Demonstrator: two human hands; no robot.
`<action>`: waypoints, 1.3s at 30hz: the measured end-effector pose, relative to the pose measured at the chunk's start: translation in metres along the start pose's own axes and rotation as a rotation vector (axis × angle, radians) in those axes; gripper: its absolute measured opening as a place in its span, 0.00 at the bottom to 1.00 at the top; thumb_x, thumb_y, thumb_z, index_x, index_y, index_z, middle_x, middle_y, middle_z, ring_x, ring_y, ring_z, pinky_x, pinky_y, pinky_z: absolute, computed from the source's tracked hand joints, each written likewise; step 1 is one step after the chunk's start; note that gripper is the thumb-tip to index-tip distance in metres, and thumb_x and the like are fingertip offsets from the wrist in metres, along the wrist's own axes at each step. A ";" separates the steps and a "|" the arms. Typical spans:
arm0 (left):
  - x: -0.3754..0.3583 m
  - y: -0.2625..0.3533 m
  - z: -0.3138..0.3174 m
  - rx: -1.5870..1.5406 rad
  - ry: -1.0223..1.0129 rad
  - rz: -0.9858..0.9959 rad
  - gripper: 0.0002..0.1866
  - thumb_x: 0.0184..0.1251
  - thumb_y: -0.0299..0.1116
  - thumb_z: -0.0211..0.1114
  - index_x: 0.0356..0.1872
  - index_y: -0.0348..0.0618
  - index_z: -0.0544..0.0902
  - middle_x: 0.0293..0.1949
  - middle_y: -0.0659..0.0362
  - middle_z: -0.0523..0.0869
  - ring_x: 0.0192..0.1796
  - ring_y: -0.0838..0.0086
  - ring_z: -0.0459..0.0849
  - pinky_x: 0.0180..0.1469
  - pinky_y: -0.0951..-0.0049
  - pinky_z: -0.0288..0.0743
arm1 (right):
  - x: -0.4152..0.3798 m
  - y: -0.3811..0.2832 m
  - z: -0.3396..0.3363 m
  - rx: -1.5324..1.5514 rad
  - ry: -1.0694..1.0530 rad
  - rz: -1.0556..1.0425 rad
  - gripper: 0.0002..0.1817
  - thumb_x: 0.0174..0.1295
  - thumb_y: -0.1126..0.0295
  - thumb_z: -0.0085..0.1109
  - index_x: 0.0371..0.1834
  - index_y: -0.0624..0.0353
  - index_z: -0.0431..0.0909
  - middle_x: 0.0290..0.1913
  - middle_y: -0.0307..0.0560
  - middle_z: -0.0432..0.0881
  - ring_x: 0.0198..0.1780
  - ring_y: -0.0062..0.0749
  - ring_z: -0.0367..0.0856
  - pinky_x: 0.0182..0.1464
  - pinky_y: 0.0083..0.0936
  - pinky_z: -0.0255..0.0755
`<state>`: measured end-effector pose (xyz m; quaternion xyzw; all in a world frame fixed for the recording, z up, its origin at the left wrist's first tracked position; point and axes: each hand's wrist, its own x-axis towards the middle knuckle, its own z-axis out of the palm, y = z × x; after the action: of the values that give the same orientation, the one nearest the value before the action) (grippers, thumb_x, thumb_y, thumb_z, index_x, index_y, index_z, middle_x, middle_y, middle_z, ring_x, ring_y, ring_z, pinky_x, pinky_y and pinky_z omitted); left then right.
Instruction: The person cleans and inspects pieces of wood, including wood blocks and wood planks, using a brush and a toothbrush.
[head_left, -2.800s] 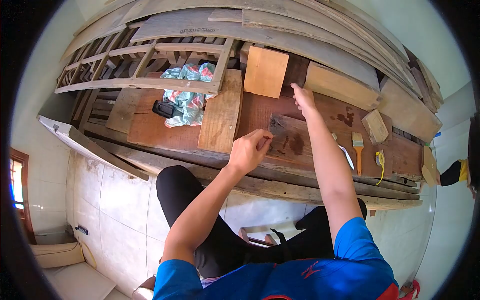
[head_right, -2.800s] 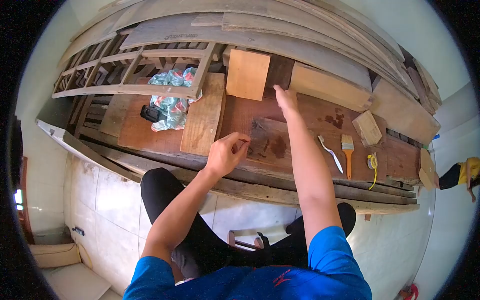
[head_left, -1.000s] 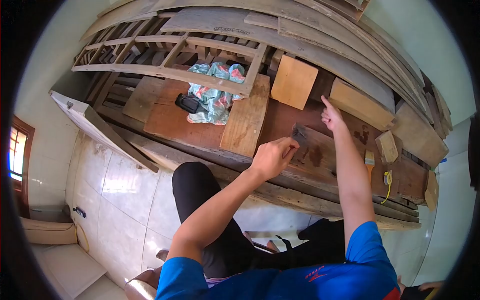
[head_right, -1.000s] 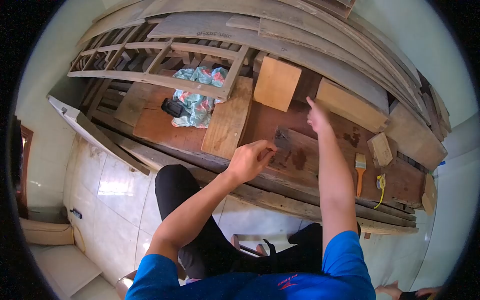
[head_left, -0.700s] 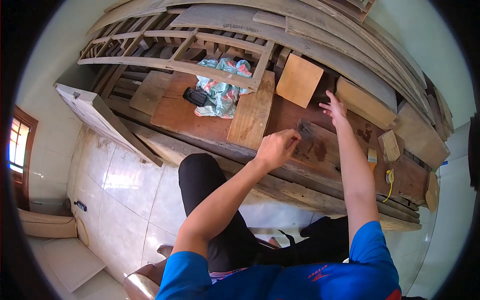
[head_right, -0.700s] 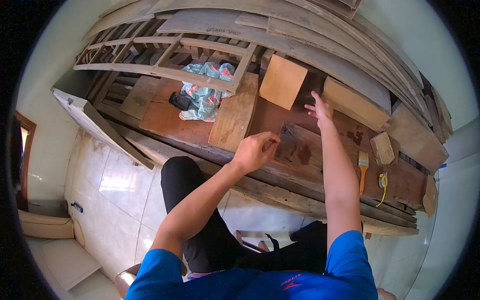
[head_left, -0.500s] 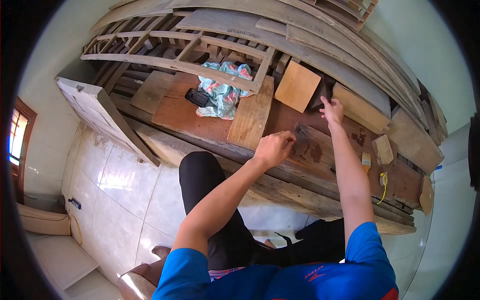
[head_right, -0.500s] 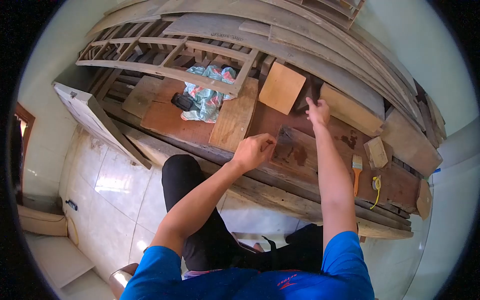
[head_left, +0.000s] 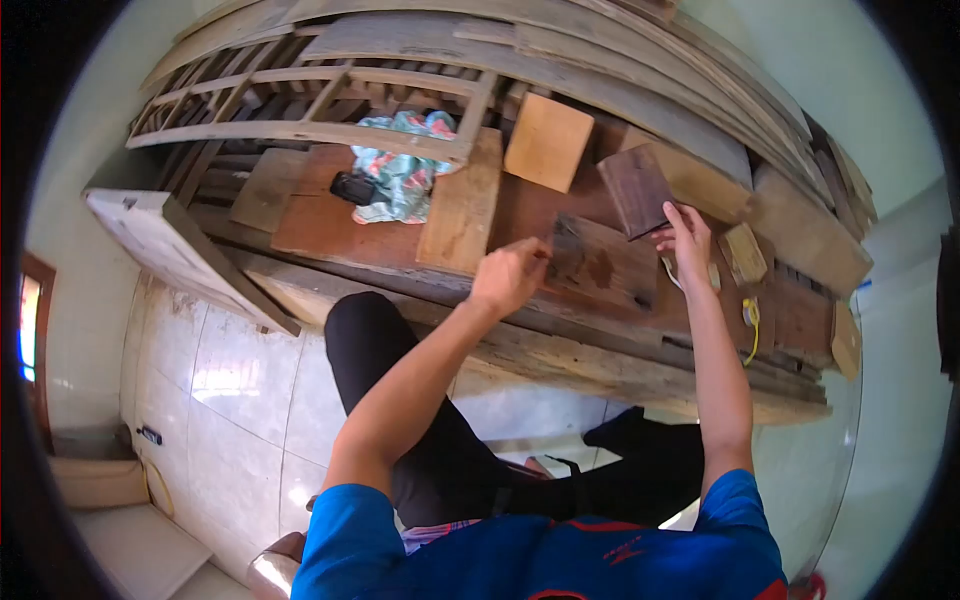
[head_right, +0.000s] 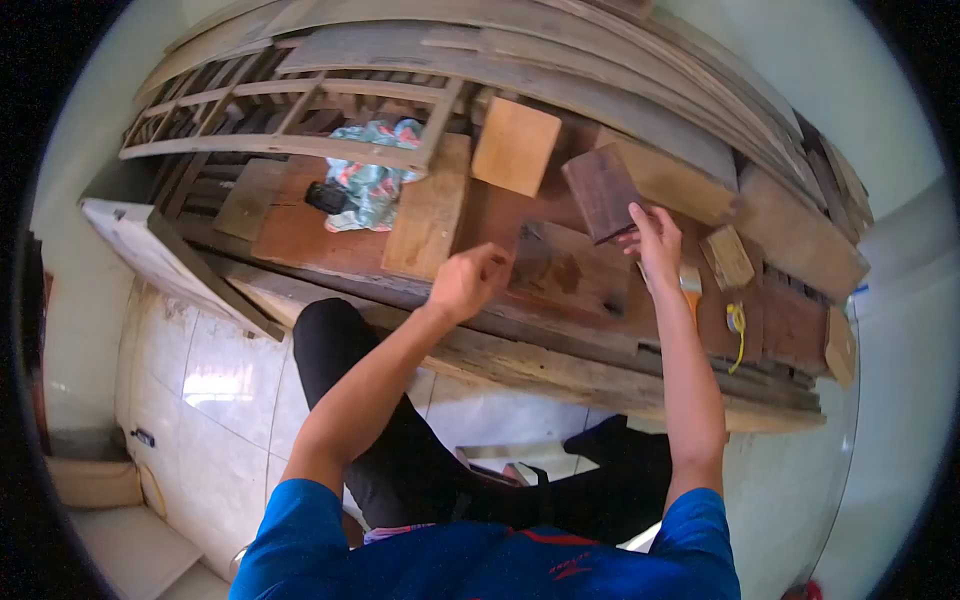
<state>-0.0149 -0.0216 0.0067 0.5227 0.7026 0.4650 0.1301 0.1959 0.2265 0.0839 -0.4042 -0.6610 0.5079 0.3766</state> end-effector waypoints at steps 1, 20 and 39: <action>0.000 0.005 0.000 -0.035 0.020 -0.050 0.07 0.71 0.33 0.67 0.46 0.50 0.85 0.43 0.52 0.91 0.44 0.51 0.90 0.46 0.54 0.83 | -0.011 0.004 -0.010 0.021 -0.024 0.040 0.25 0.69 0.55 0.71 0.54 0.67 0.81 0.42 0.48 0.87 0.32 0.28 0.87 0.27 0.22 0.78; 0.079 0.033 0.065 -0.144 0.048 -0.190 0.11 0.72 0.35 0.71 0.48 0.39 0.87 0.42 0.55 0.92 0.41 0.71 0.87 0.48 0.69 0.80 | -0.032 0.055 -0.011 0.037 -0.221 0.203 0.27 0.72 0.52 0.66 0.67 0.58 0.79 0.42 0.41 0.81 0.31 0.21 0.78 0.27 0.22 0.72; 0.090 0.026 0.107 -0.265 0.358 -0.373 0.12 0.73 0.37 0.74 0.39 0.37 0.86 0.30 0.61 0.85 0.35 0.80 0.78 0.38 0.74 0.74 | -0.064 0.055 -0.038 0.229 -0.439 0.208 0.39 0.71 0.50 0.66 0.80 0.58 0.67 0.64 0.56 0.82 0.57 0.33 0.82 0.56 0.30 0.77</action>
<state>0.0347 0.1112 -0.0025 0.2725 0.7313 0.6059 0.1543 0.2634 0.1897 0.0325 -0.3047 -0.6199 0.6909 0.2134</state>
